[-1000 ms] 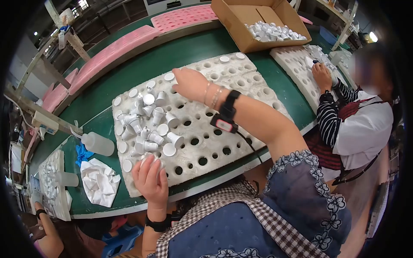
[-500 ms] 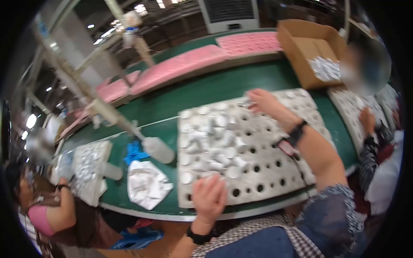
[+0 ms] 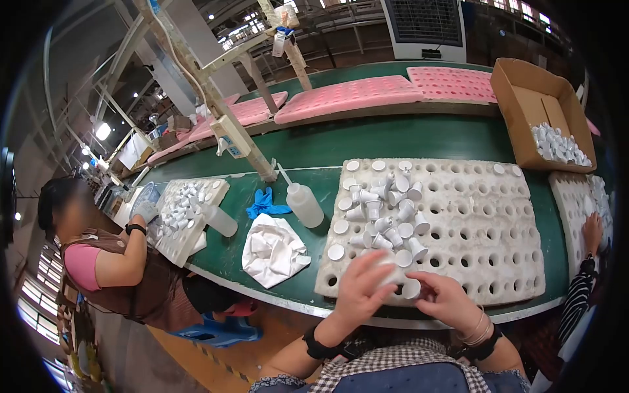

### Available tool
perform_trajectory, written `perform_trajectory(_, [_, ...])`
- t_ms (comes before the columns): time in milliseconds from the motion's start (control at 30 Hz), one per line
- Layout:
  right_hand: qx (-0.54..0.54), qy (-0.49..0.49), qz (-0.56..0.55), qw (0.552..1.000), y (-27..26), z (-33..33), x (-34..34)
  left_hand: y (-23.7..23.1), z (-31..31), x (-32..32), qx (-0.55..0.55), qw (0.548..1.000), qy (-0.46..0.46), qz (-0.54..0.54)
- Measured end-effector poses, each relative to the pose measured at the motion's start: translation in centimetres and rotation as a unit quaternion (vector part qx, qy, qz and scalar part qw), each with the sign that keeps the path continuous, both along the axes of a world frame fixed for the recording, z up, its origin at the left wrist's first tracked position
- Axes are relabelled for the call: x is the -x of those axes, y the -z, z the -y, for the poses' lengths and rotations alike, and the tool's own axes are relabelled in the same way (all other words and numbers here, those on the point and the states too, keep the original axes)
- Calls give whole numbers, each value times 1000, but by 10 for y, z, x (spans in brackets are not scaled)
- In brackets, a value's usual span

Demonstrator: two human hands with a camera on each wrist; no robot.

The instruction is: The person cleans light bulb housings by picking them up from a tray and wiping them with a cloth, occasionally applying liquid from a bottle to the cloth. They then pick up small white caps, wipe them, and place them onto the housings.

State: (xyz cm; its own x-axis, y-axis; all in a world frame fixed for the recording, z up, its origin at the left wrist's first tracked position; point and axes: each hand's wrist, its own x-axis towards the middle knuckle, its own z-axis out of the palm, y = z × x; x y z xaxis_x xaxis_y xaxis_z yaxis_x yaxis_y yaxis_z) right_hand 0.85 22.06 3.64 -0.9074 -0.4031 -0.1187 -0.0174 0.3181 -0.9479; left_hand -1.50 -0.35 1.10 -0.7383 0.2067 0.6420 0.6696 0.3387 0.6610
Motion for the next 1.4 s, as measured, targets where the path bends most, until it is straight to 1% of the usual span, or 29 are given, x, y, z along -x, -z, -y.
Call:
perform_trajectory(33, [15, 9, 2, 1000, 3, 2, 2, -8, -6, -4, 19, 999, 34, -25])
perform_trajectory(67, [29, 17, 3, 999, 5, 4, 4, -13, -14, -9, 20, 999, 30, -28])
perform_trajectory(100, [134, 39, -5, 990, 4, 13, 4, -15, -24, -13, 49, 996, 48, -64])
perform_trajectory(133, [134, 35, -7, 990, 10, 13, 3, -16, -31, -15, 79, 990, 66, -98])
perform_trajectory(200, [56, 48, -53, 996, 21, 8, 4, -8, -32, -7, 75, 990, 49, -105])
perform_trajectory(233, [152, 74, 37, 985, 17, 11, 1, -2, -30, -2, 75, 994, 39, -76])
perform_trajectory(267, [152, 72, 38, 985, 20, 12, -1, 1, -28, 0, 74, 996, 30, -44])
perform_trajectory(367, [192, 105, 28, 975, 25, 12, -1, 2, -21, -2, 69, 997, -8, -22])
perform_trajectory(433, [217, 142, 32, 965, 19, 17, 0, -5, -20, -10, 63, 997, 0, -44])
perform_trajectory(467, [219, 142, 33, 965, 22, 17, 1, -8, -21, -13, 58, 996, 7, -65])
perform_trajectory(533, [182, 90, -14, 979, 31, 15, 3, -10, -25, -16, 76, 994, 16, -79])
perform_trajectory(567, [183, 89, -12, 979, 32, 13, 4, -9, -28, -16, 92, 991, 28, -95])
perform_trajectory(633, [110, 75, -66, 989, 32, 8, 4, -5, -29, -7, 87, 993, 26, -77])
perform_trajectory(700, [122, 90, -50, 987, 42, 8, 2, 0, -26, 2, 81, 995, 26, -59])
perform_trajectory(767, [132, 106, -37, 985, 39, 8, 1, 3, -22, 8, 42, 998, -36, -9])
perform_trajectory(800, [151, 123, -11, 981, 31, 12, 0, -1, -21, 7, 41, 999, -34, -10])
perform_trajectory(867, [170, 139, 20, 975, 26, 14, 2, -15, -21, -4, 54, 997, -16, -61])
perform_trajectory(900, [129, 108, -59, 984, 28, 13, 4, -20, -26, -10, 72, 994, 13, -80])
perform_trajectory(933, [88, 75, -139, 984, 30, 13, 5, -18, -29, -12, 73, 994, 11, -77])
perform_trajectory(1000, [70, 89, -143, 983, 34, 10, 5, -15, -36, -11, 100, 990, 45, -91])
perform_trajectory(1033, [62, 73, -124, 988, 34, 6, 6, -7, -34, -3, 73, 994, 54, -60])
perform_trajectory(1067, [55, 59, -105, 991, 33, 4, 5, -3, -31, 2, 73, 994, 55, -61])
perform_trajectory(1100, [54, 61, -106, 991, 30, 4, 3, -1, -29, 6, 65, 997, 22, -39])
perform_trajectory(1167, [102, 64, -95, 988, 23, 6, -1, 2, -26, 10, 29, 999, -27, -3])
perform_trajectory(1200, [102, 65, -96, 988, 24, 5, 1, -3, -25, 8, 29, 999, -25, -4])
perform_trajectory(1267, [92, 80, -117, 986, 30, 6, 2, -19, -26, -3, 24, 998, 3, -56])
perform_trajectory(1300, [92, 80, -114, 986, 34, 4, 3, -21, -29, -7, 24, 998, 2, -54])
perform_trajectory(1367, [38, 40, -189, 980, 41, 1, 7, -22, -34, -12, 74, 994, 35, -79])
perform_trajectory(1400, [38, 40, -189, 980, 35, 2, 4, -19, -33, -10, 73, 994, 35, -79])
